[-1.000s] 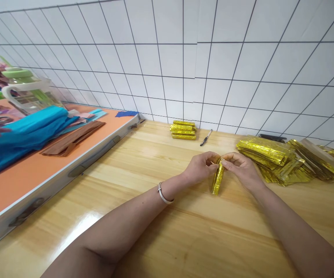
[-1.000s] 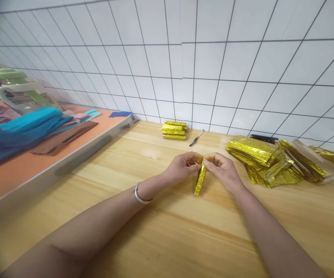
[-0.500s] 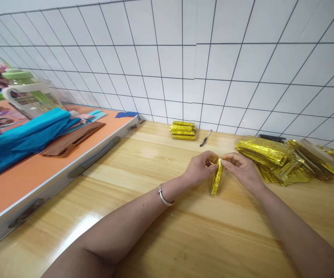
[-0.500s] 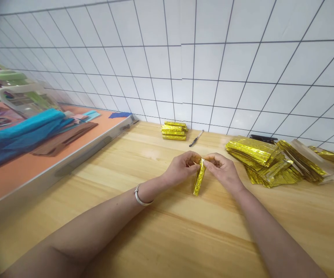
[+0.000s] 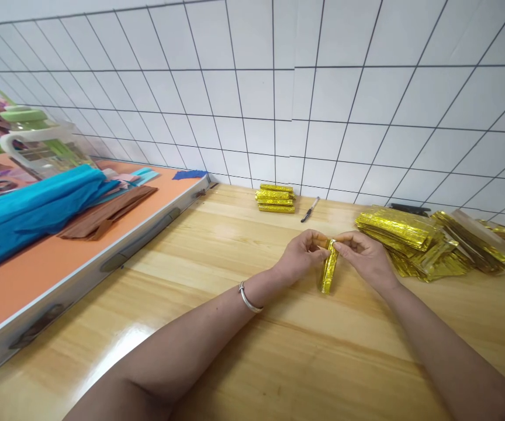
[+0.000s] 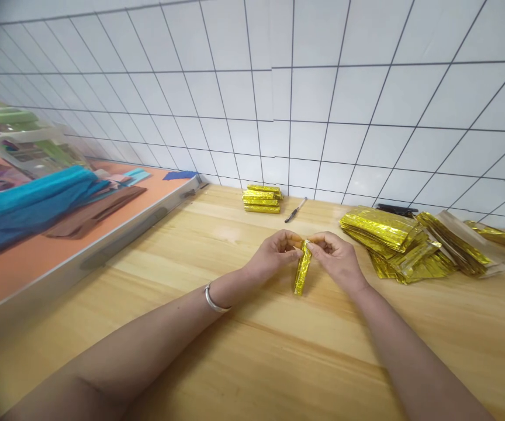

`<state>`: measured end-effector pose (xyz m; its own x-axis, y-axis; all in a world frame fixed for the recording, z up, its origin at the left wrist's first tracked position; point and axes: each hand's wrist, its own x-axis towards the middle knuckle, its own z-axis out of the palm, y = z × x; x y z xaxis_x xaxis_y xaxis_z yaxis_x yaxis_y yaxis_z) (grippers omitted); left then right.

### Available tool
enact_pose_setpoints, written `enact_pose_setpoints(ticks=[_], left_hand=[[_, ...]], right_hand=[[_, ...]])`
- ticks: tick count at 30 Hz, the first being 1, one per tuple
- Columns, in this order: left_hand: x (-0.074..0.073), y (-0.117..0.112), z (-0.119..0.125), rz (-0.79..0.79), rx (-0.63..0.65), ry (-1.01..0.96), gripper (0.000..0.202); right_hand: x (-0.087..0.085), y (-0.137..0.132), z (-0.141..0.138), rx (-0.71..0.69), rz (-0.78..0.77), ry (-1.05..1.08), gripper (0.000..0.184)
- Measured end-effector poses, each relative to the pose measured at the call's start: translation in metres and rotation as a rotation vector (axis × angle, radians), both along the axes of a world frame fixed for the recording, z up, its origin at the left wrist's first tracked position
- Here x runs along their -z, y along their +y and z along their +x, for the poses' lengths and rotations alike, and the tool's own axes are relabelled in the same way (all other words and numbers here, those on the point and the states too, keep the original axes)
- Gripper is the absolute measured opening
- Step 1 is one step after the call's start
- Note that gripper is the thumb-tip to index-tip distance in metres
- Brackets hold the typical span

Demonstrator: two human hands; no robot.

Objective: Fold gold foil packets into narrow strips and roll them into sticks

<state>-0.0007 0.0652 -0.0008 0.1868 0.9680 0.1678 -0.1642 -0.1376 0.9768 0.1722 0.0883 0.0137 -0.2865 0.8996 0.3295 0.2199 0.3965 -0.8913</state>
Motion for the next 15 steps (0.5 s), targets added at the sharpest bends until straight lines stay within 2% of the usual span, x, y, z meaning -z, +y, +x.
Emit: enact_pose_setpoints(ticks=[4, 10, 15], left_hand=[[0.004, -0.002, 0.002, -0.006, 0.035, -0.053, 0.036], [0.007, -0.010, 0.009, 0.013, 0.192, -0.100, 0.062], [0.011, -0.015, 0.015, 0.146, 0.121, 0.003, 0.061]], right_hand=[[0.003, 0.004, 0.002, 0.058, 0.012, 0.021, 0.024], [0.004, 0.006, 0.003, 0.125, 0.000, 0.149, 0.025], [0.002, 0.004, 0.002, 0.133, 0.030, 0.164, 0.025]])
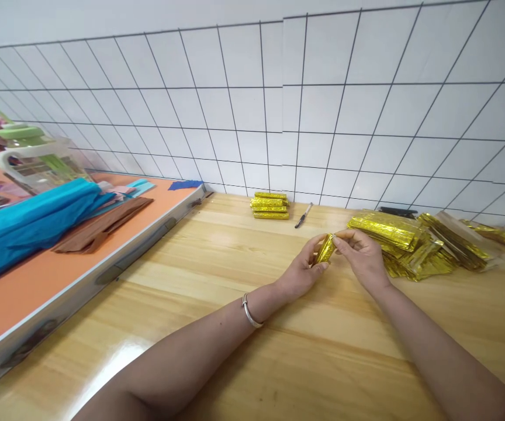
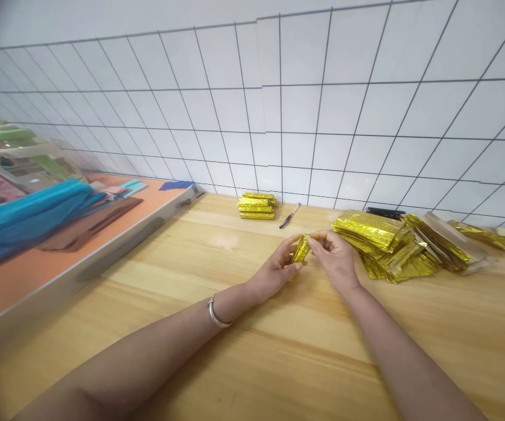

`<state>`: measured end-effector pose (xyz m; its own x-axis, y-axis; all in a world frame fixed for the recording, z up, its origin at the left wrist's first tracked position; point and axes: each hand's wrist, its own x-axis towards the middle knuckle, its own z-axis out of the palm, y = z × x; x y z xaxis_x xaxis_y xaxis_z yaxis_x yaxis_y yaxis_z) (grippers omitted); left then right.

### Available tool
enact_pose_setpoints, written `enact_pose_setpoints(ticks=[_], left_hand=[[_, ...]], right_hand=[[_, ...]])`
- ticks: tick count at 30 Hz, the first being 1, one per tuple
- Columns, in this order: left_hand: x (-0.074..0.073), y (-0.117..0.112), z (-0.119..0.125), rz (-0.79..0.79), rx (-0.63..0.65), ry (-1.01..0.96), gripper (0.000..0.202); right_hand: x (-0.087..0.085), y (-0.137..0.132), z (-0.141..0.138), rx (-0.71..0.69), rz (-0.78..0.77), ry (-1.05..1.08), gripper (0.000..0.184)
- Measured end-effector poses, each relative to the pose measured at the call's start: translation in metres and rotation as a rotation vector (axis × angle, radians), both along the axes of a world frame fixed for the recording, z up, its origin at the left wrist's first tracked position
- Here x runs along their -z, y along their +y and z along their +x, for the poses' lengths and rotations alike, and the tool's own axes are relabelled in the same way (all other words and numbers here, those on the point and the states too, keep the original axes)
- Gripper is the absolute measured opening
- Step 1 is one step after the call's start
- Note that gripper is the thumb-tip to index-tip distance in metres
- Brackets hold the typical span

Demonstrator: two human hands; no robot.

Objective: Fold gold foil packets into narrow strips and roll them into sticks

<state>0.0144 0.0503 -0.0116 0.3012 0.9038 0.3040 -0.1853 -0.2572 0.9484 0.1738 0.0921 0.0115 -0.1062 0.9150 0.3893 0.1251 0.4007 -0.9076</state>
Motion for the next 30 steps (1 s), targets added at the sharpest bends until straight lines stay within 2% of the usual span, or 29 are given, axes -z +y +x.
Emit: enact_pose_setpoints(ticks=[5, 10, 15, 30], left_hand=[[0.006, -0.001, 0.004, 0.006, -0.048, 0.103, 0.063], [0.005, 0.000, 0.005, 0.121, -0.169, 0.130, 0.049], [0.003, 0.000, 0.003, 0.123, -0.261, 0.141, 0.039], [0.012, 0.007, -0.007, 0.183, -0.478, 0.421, 0.033]], right_hand=[[0.001, -0.001, -0.001, 0.002, 0.010, -0.046, 0.026], [0.000, -0.002, 0.001, -0.020, 0.025, -0.081, 0.025], [0.000, -0.003, 0.000, -0.041, 0.076, -0.133, 0.024], [0.000, -0.002, 0.001, -0.119, -0.079, -0.180, 0.025]])
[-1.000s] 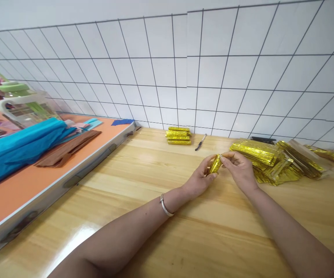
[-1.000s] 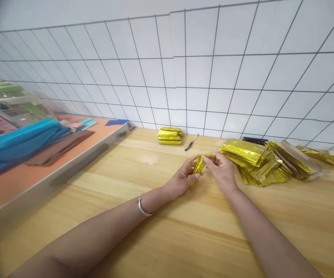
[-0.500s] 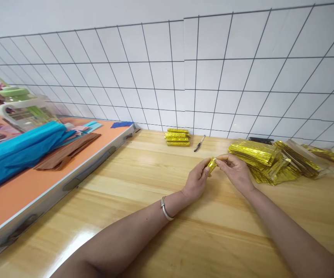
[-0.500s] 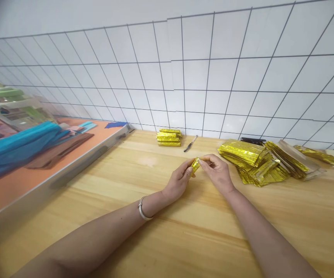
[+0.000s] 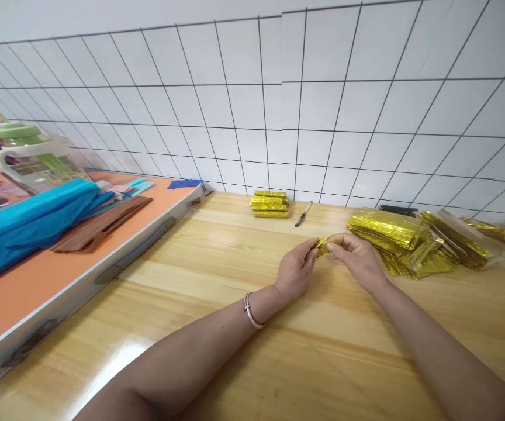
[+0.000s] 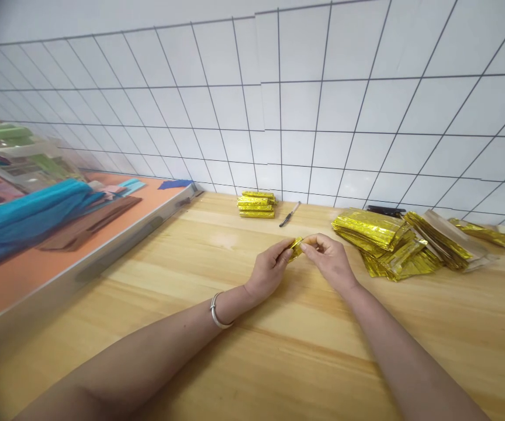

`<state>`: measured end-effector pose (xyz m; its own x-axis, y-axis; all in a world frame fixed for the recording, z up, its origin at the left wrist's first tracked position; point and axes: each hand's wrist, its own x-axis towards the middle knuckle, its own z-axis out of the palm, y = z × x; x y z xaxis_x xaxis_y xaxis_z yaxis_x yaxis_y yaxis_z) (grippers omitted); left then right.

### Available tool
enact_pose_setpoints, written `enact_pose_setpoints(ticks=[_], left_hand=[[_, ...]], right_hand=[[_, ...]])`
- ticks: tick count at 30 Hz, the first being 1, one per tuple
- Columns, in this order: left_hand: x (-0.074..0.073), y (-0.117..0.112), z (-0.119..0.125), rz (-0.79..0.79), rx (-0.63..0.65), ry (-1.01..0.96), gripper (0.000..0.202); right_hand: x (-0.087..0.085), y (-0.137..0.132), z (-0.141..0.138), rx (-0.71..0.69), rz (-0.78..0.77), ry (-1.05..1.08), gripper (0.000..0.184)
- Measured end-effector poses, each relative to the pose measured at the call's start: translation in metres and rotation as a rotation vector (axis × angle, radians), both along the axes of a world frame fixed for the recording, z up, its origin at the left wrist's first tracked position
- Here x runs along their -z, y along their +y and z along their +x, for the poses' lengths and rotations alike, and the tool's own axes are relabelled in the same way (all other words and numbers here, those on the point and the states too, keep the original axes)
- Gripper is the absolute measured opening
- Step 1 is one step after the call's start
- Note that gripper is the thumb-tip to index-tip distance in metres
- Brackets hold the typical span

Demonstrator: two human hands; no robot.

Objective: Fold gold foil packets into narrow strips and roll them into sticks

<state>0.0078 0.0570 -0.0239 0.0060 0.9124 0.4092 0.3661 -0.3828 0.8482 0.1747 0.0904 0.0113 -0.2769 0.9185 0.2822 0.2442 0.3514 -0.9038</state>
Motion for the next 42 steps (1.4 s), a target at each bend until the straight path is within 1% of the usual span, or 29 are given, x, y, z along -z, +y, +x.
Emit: enact_pose_setpoints(ticks=[5, 10, 18, 25, 29, 32, 38, 42], left_hand=[[0.000, -0.001, 0.000, 0.012, -0.004, 0.030, 0.034], [-0.001, -0.001, 0.001, 0.006, 0.008, 0.011, 0.033], [-0.004, -0.003, 0.002, 0.009, 0.020, -0.013, 0.031], [-0.005, -0.005, 0.003, 0.033, 0.023, 0.025, 0.030], [-0.003, -0.003, 0.003, 0.042, -0.002, 0.046, 0.029], [-0.003, -0.001, 0.002, 0.028, -0.007, 0.034, 0.027], [-0.002, 0.003, 0.001, 0.005, 0.046, -0.063, 0.026], [-0.003, 0.002, 0.001, -0.001, 0.053, -0.079, 0.026]], right_hand=[[-0.001, -0.001, -0.002, 0.019, -0.023, 0.029, 0.024], [0.003, -0.001, -0.005, 0.025, -0.044, 0.091, 0.024], [0.004, -0.004, -0.009, 0.048, -0.107, 0.180, 0.021], [0.007, -0.007, -0.013, 0.105, -0.178, 0.224, 0.019], [0.008, -0.007, -0.015, 0.121, -0.225, 0.269, 0.019], [0.006, -0.007, -0.014, 0.074, -0.261, 0.290, 0.020], [0.003, -0.004, -0.008, -0.139, -0.293, 0.370, 0.024], [0.005, -0.002, -0.005, -0.189, -0.306, 0.415, 0.029]])
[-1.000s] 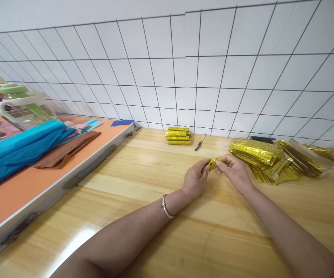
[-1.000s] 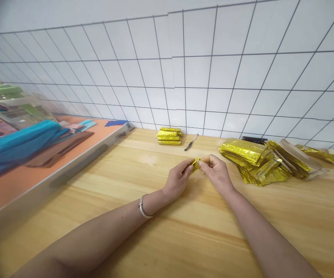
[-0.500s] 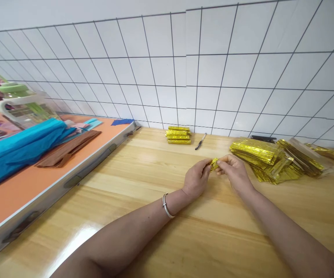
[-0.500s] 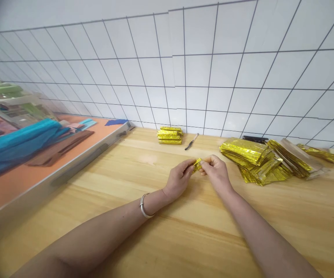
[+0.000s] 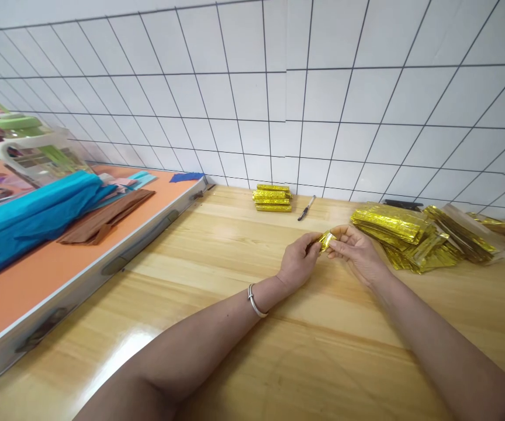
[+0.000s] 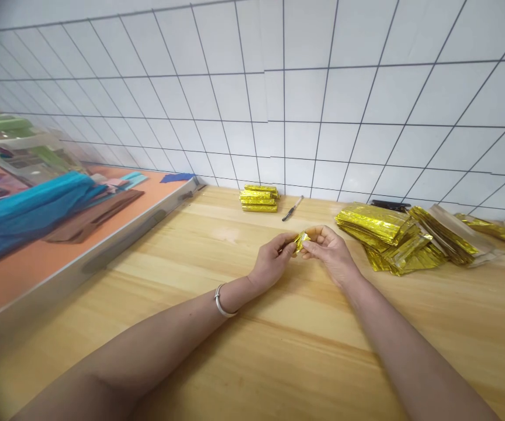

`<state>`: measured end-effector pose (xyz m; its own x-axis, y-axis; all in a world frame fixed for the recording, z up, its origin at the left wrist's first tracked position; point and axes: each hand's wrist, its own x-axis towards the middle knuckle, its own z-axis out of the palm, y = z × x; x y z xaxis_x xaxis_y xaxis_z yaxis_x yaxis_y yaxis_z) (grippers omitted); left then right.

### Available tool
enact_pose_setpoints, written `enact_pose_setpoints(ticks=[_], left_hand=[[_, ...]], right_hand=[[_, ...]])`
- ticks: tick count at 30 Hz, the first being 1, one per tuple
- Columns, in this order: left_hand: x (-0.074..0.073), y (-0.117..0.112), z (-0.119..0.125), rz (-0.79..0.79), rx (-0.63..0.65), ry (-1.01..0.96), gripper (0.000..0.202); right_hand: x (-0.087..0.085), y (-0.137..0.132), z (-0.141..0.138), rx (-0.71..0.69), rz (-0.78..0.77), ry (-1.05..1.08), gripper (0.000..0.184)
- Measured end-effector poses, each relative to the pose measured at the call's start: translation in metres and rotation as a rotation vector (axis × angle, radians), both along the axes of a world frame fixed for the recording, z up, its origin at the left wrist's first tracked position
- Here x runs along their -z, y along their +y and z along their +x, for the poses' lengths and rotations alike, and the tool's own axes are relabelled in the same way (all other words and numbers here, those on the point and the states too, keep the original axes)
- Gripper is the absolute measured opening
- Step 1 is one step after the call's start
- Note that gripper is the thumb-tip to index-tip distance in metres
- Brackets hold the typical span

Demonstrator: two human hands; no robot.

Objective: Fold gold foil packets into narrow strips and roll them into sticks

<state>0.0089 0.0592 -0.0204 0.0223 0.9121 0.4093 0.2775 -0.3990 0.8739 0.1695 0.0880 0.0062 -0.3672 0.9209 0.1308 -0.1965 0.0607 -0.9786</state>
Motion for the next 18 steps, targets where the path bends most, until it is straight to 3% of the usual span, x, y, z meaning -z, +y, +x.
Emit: enact_pose_setpoints(ticks=[6, 12, 18], left_hand=[[-0.007, -0.003, -0.003, 0.009, -0.056, 0.184, 0.025], [-0.012, -0.006, -0.007, 0.085, -0.097, 0.370, 0.027], [-0.008, -0.004, -0.008, 0.234, -0.188, 0.581, 0.025]], right_hand=[[0.001, 0.000, 0.001, -0.030, -0.020, 0.004, 0.041], [0.002, 0.001, 0.001, -0.019, -0.003, -0.020, 0.036], [0.003, 0.001, 0.001, -0.027, 0.000, -0.023, 0.034]])
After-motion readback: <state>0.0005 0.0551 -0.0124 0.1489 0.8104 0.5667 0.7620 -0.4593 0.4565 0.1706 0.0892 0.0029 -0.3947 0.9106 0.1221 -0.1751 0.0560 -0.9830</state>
